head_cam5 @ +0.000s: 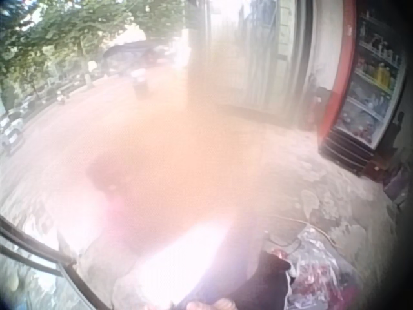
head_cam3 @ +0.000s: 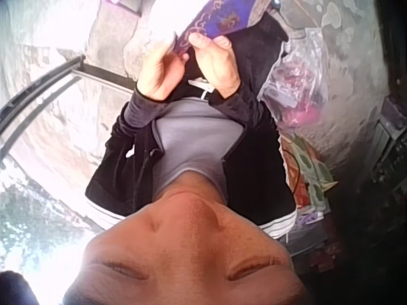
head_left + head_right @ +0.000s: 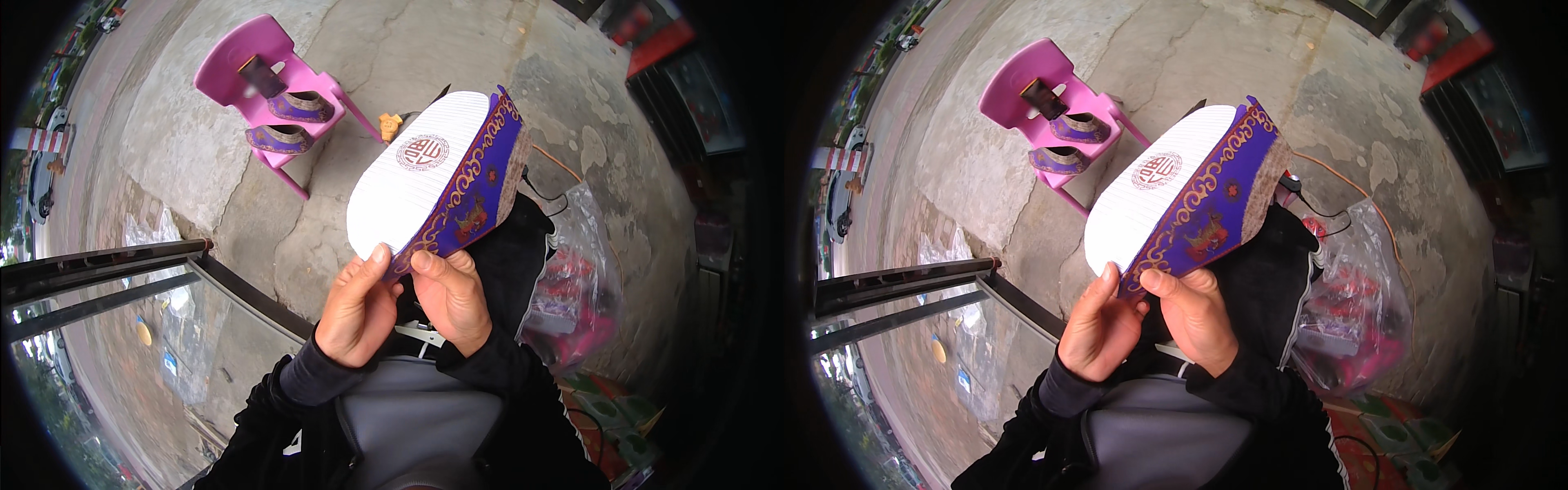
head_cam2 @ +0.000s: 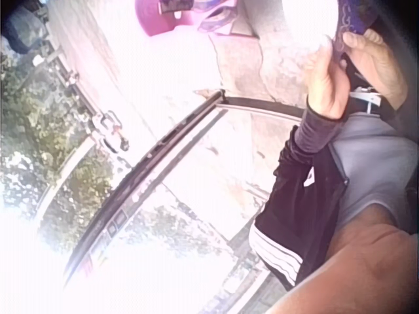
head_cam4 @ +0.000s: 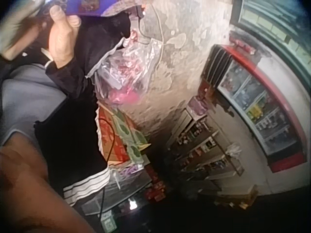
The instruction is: The person uses a hot glue gun to attach a purple decorative paper strip to a white corrugated base. They apply glue along the edges, press the paper into place, and trim excess material with scissors.
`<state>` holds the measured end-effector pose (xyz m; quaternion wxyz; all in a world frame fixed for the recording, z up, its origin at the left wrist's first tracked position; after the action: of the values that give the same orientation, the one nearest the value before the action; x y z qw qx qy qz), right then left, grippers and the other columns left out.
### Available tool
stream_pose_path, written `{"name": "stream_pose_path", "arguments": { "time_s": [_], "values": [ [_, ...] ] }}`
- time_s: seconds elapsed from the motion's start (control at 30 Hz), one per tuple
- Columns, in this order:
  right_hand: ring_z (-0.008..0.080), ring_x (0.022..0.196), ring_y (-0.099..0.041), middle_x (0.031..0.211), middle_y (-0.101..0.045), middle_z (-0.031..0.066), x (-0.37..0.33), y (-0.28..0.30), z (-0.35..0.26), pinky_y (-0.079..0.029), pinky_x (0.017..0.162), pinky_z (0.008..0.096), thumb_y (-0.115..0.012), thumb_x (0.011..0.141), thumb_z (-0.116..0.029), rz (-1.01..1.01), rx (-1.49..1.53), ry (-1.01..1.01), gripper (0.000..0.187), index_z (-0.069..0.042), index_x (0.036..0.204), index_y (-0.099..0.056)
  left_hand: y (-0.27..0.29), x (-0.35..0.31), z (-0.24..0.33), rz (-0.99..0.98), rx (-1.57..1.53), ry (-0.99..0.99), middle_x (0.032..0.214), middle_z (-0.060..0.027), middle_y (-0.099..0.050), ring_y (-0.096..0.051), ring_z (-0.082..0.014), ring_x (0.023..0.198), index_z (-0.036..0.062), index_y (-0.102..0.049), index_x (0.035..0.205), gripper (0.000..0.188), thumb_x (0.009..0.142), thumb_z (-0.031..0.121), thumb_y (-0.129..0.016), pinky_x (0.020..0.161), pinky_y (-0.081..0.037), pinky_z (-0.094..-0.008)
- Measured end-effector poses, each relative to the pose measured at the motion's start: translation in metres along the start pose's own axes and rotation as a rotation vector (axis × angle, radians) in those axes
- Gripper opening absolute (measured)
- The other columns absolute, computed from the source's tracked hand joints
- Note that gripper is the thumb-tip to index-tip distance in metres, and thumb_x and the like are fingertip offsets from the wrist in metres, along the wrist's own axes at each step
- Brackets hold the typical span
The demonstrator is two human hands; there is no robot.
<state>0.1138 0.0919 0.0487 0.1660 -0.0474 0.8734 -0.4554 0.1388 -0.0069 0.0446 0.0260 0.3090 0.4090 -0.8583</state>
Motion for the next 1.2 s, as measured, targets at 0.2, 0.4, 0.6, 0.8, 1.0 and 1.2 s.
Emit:
{"name": "stream_pose_path", "arguments": {
  "time_s": [0.2, 0.4, 0.6, 0.8, 1.0, 1.2],
  "values": [
    [0.0135, 0.104, -0.058, 0.110, -0.065, 0.0049, 0.0011, 0.0017, 0.0005, -0.041, 0.096, 0.0311, -0.060, 0.090, -0.007, -0.003, 0.030, -0.009, 0.022, -0.002, 0.112, -0.064, 0.0017, 0.0018, -0.0019, -0.034, -0.033, 0.014, 0.116, -0.0003, -0.062, -0.055, -0.0120, 0.101, 0.0106, -0.055, 0.123, 0.038, 0.094, 0.034, -0.062, 0.079, -0.040, -0.0291],
    [0.0136, 0.104, -0.058, 0.110, -0.065, 0.0049, 0.0018, 0.0034, 0.0006, -0.041, 0.096, 0.0311, -0.060, 0.090, -0.007, 0.009, 0.017, 0.011, 0.022, -0.002, 0.112, -0.064, 0.0012, 0.0014, -0.0031, -0.026, -0.048, 0.013, 0.114, 0.0001, -0.063, -0.055, -0.0121, 0.099, 0.0112, -0.056, 0.122, 0.037, 0.093, 0.033, -0.062, 0.079, -0.040, -0.0290],
    [0.0135, 0.105, -0.057, 0.111, -0.065, 0.0046, 0.0028, 0.0032, -0.0005, -0.041, 0.097, 0.0313, -0.060, 0.091, -0.007, 0.002, 0.001, 0.024, 0.022, -0.002, 0.112, -0.064, -0.0002, 0.0015, -0.0045, -0.021, -0.066, 0.017, 0.112, 0.0004, -0.063, -0.055, -0.0124, 0.099, 0.0120, -0.057, 0.120, 0.034, 0.093, 0.033, -0.062, 0.079, -0.040, -0.0290],
    [0.0134, 0.106, -0.056, 0.114, -0.062, 0.0039, 0.0003, -0.0005, 0.0000, -0.042, 0.096, 0.0305, -0.060, 0.090, -0.005, 0.048, -0.027, 0.067, 0.029, -0.002, 0.119, -0.059, -0.0043, 0.0022, -0.0053, -0.029, -0.089, -0.005, 0.112, -0.0001, -0.062, -0.055, -0.0125, 0.097, 0.0112, -0.058, 0.118, 0.031, 0.095, 0.031, -0.061, 0.079, -0.042, -0.0283],
    [0.0127, 0.104, -0.056, 0.113, -0.062, 0.0035, 0.0004, -0.0024, 0.0006, -0.042, 0.094, 0.0293, -0.061, 0.089, -0.004, 0.029, -0.026, 0.054, 0.030, -0.003, 0.119, -0.059, -0.0055, 0.0042, -0.0067, -0.071, -0.117, -0.010, 0.111, -0.0015, -0.062, -0.054, -0.0121, 0.096, 0.0099, -0.058, 0.118, 0.031, 0.095, 0.030, -0.060, 0.079, -0.043, -0.0279],
    [0.0096, 0.092, -0.057, 0.101, -0.063, 0.0000, -0.0015, 0.0022, 0.0046, -0.043, 0.079, 0.0250, -0.062, 0.088, -0.005, 0.055, -0.001, -0.005, 0.021, -0.006, 0.109, -0.063, -0.0062, 0.0055, -0.0087, -0.063, -0.107, 0.004, 0.113, -0.0028, -0.062, -0.054, -0.0126, 0.096, 0.0078, -0.057, 0.119, 0.034, 0.095, 0.032, -0.060, 0.079, -0.043, -0.0278]
  ]
}}
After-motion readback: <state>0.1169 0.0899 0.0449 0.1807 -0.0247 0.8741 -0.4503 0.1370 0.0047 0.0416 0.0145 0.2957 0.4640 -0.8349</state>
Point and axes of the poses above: each hand's wrist, its own x-axis towards the middle knuckle, its own y-axis out of the back of the hand, z = x × y, the point moved 7 cm from there along x, towards the middle knuckle
